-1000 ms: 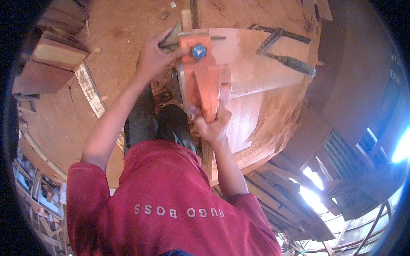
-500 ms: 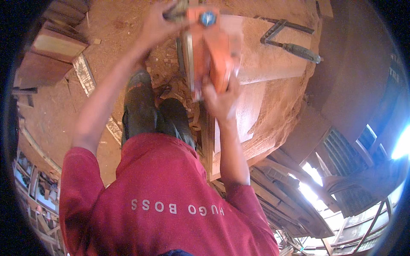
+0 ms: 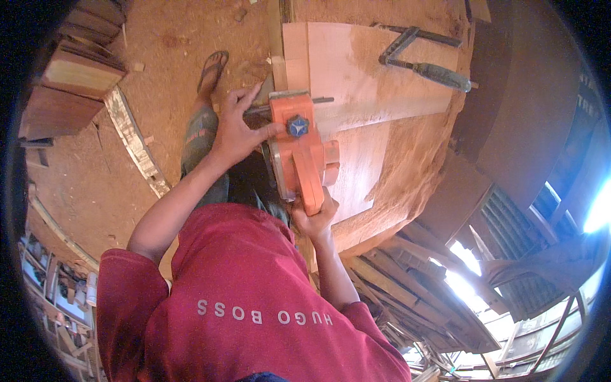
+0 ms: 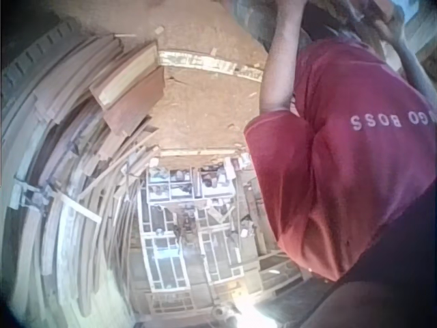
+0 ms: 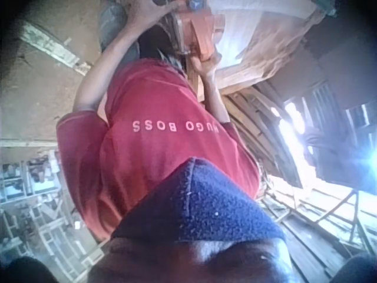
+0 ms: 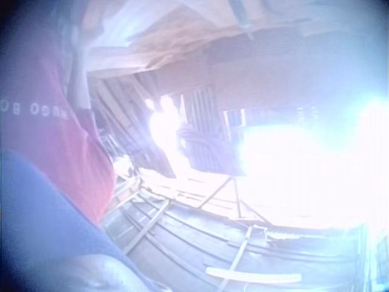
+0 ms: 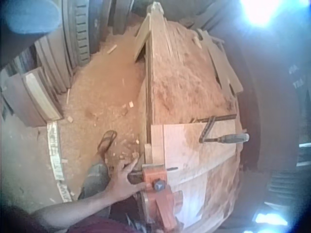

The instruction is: The person uses an electric hand planer to smooth the surface of wooden boards, then moves the boards and uses a metal tool to check for flatness.

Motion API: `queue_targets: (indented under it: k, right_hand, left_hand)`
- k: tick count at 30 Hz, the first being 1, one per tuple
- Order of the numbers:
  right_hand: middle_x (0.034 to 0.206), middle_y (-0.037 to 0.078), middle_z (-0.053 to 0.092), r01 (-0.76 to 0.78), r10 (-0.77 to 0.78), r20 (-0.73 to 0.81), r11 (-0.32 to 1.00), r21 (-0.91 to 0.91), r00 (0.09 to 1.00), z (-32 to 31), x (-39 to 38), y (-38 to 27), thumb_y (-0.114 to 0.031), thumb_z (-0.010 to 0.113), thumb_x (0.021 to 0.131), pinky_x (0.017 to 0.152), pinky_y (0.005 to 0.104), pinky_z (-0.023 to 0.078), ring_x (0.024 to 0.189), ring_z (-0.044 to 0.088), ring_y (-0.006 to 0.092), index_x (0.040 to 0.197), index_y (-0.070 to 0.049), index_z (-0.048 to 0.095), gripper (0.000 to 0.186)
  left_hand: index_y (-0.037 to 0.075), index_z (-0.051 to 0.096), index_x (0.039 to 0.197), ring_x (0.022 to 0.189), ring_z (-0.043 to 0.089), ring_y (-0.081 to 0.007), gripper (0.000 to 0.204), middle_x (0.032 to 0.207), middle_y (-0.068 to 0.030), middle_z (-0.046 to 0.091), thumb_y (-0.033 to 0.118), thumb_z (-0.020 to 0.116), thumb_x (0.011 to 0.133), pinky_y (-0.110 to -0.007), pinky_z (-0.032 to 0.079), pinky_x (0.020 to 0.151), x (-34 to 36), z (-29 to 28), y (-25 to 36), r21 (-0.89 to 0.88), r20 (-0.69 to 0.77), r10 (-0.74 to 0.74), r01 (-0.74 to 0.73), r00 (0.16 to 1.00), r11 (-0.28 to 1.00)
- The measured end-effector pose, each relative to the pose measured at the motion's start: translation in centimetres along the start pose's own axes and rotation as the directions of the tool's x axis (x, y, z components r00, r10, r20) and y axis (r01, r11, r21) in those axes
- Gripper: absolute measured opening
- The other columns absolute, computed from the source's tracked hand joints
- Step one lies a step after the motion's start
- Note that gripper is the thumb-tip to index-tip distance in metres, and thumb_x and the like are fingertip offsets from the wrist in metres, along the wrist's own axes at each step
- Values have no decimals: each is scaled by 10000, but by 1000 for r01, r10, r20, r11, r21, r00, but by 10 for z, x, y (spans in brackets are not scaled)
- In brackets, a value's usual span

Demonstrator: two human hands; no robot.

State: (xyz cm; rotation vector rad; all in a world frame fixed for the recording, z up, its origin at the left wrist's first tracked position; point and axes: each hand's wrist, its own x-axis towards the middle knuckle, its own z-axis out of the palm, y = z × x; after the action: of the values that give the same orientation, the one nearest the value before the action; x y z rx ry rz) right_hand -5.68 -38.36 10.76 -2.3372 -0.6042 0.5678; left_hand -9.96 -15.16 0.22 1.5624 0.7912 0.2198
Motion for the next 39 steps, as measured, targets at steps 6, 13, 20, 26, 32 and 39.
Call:
queue_targets:
  k: [6,13,20,26,32,39]
  right_hand:
    - [759,150,659,85,-85,-36,996,-13,996,17,78,-41,-96,688,702,624,345,531,652,676,249,961,20,642,287]
    - [812,160,668,229,-226,-75,973,32,971,45,192,-80,-121,683,718,660,387,532,690,662,285,981,-4,651,289]
    - [895,207,657,351,-348,-91,936,18,933,47,185,-109,-160,700,676,735,407,528,801,650,354,1014,-2,639,378]
    - [737,188,618,278,-286,174,958,66,942,47,67,-94,-199,768,645,626,427,531,711,673,369,848,-16,599,321]
    - [684,155,585,174,-193,106,971,162,976,46,-14,-61,-184,777,628,567,423,516,620,628,386,796,-35,566,308]
    - [736,152,661,217,-219,184,976,32,958,3,-48,-23,-169,793,620,579,352,517,614,674,283,972,18,649,423]
  left_hand:
    - [16,558,1370,1178,556,-328,860,1221,-218,575,442,869,691,-408,437,1019,74,-25,-1,146,-111,144,-128,983,981]
    - [3,700,964,763,602,-82,356,825,-43,706,266,831,764,-273,519,667,197,-78,23,-309,-31,300,-295,953,904]
    - [-109,520,1341,1061,651,-218,865,1253,-207,635,389,881,733,-330,528,904,176,-118,47,-61,-194,264,-281,945,958]
    - [-52,536,1368,1119,616,-225,753,1242,-183,634,355,821,803,-352,478,979,14,-115,-18,-33,-206,13,-20,978,999]
    - [-76,499,1387,1173,591,-244,803,1302,-189,591,311,848,776,-361,452,1020,-56,-79,-44,-125,-135,-181,165,974,978]
    - [-50,529,1368,1214,554,-253,839,1300,-164,562,325,888,710,-356,422,1052,-85,-23,-41,-155,-148,-20,-4,989,988]
